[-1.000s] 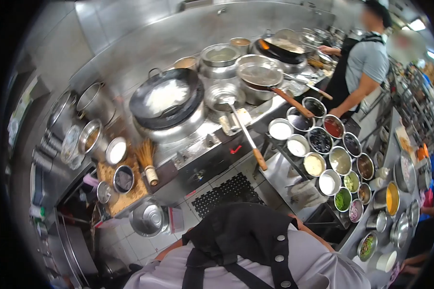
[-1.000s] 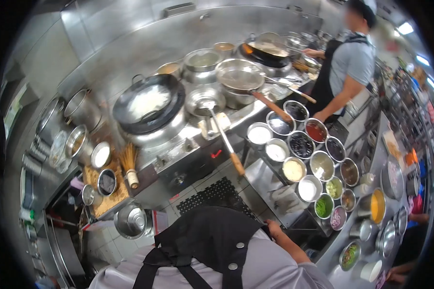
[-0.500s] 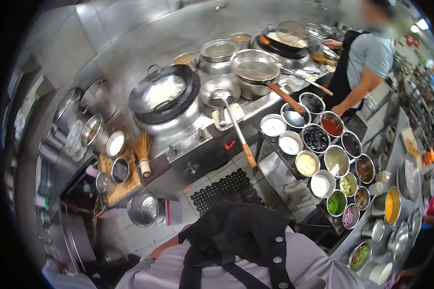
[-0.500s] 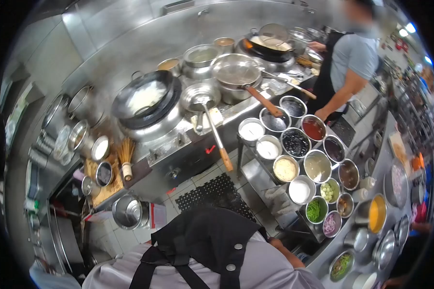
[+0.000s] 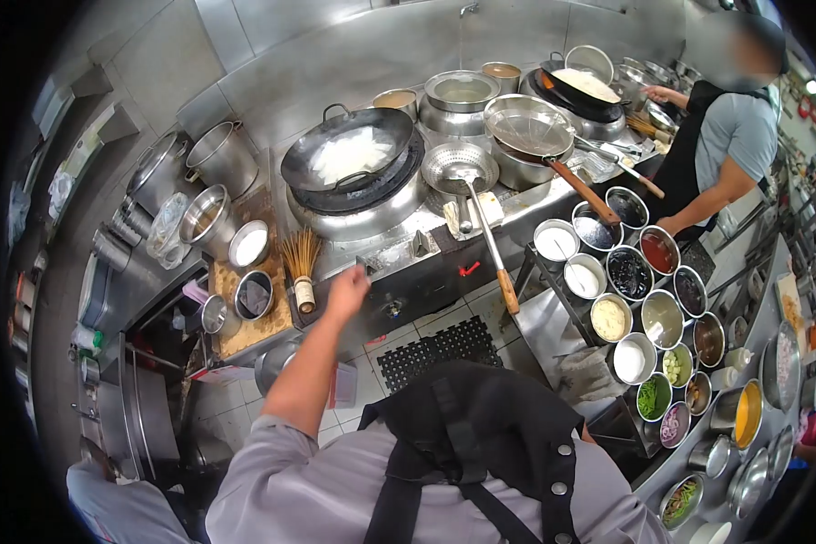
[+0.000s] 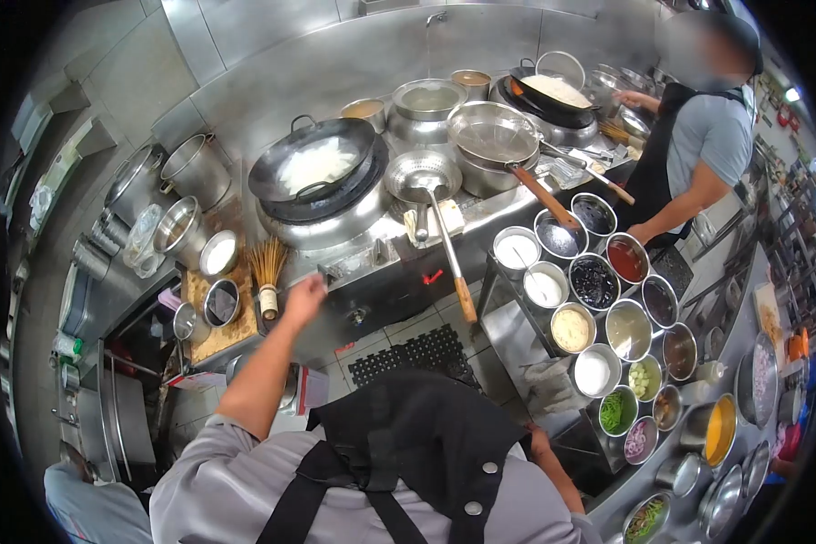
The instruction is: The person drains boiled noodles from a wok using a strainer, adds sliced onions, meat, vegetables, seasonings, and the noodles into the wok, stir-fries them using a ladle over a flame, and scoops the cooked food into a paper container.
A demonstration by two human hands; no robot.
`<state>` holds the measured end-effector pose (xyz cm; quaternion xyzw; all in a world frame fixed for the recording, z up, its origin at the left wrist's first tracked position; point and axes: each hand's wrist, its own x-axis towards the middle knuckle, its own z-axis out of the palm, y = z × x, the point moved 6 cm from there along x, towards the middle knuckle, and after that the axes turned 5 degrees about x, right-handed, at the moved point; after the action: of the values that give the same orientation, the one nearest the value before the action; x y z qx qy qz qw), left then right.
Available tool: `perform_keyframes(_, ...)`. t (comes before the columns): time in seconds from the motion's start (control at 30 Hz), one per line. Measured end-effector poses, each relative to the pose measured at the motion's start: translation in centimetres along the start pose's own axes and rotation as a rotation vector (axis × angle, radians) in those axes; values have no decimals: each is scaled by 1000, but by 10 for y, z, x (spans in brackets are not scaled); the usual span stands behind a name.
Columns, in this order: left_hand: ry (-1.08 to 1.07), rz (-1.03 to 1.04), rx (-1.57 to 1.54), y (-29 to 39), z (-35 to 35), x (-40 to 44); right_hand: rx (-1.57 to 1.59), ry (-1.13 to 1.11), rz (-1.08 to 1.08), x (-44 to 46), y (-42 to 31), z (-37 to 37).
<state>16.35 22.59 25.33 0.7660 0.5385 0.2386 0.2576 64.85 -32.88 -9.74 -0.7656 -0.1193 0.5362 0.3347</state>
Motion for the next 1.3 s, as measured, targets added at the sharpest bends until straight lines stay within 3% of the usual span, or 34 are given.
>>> perform_keyframes(0.03,135,71,82,12,-19,29,-474,237,-332,24,2,-9)
perform_keyframes(0.07,268,143,165,25,-36,53,-661,452,-494,47,8,-14)
perform_keyframes(0.1,293,209,143,44,-53,71,-896,949,-770,72,14,-17)
perform_keyframes(0.17,360,269,186,74,-79,101,-633,416,-299,21,20,-8)
perform_keyframes(0.2,397,265,252,82,-84,115,-587,351,-230,-6,14,6)
perform_keyframes(0.27,361,284,301,95,-87,133,-530,310,-171,-37,16,17)
perform_keyframes(0.33,382,283,571,101,-80,146,-509,297,-165,-55,18,36)
perform_keyframes(0.37,185,254,602,85,-66,162,-491,292,-150,-65,23,41)
perform_keyframes(0.47,52,139,690,77,-54,173,-448,269,-121,-89,34,72)
perform_keyframes(0.6,-7,78,714,85,-55,173,-403,235,-73,-117,57,115)
perform_keyframes(0.7,150,123,621,111,-64,148,-357,266,-35,-159,92,143)
perform_keyframes(0.73,217,231,568,111,-48,139,-345,283,-32,-172,108,158)
perform_keyframes(0.77,491,628,512,117,-30,107,-342,301,-55,-182,120,176)
perform_keyframes(0.8,349,764,305,106,5,81,-358,331,-98,-188,130,191)
perform_keyframes(0.83,74,739,216,88,50,59,-352,378,-149,-197,135,208)
perform_keyframes(0.9,-379,1006,-57,80,130,-16,-162,465,170,-248,85,214)
perform_keyframes(0.93,-846,685,82,50,180,-43,-124,419,219,-261,72,214)
perform_keyframes(0.97,-1028,634,150,26,215,-64,19,504,216,-283,46,209)
perform_keyframes(1.0,-1173,624,207,1,242,-86,-28,681,56,-300,33,200)
perform_keyframes(1.03,-1235,649,259,-18,260,-99,-72,822,-154,-306,24,186)
perform_keyframes(1.07,-1267,666,304,-34,273,-103,155,837,-244,-331,-3,163)
perform_keyframes(1.13,-1261,675,383,-60,287,-93,700,964,-291,-365,-17,111)
perform_keyframes(1.2,-1224,662,443,-75,290,-80,986,1107,-461,-406,-18,52)
perform_keyframes(1.3,-1139,636,487,-76,289,-67,1219,1333,-495,-452,3,-27)
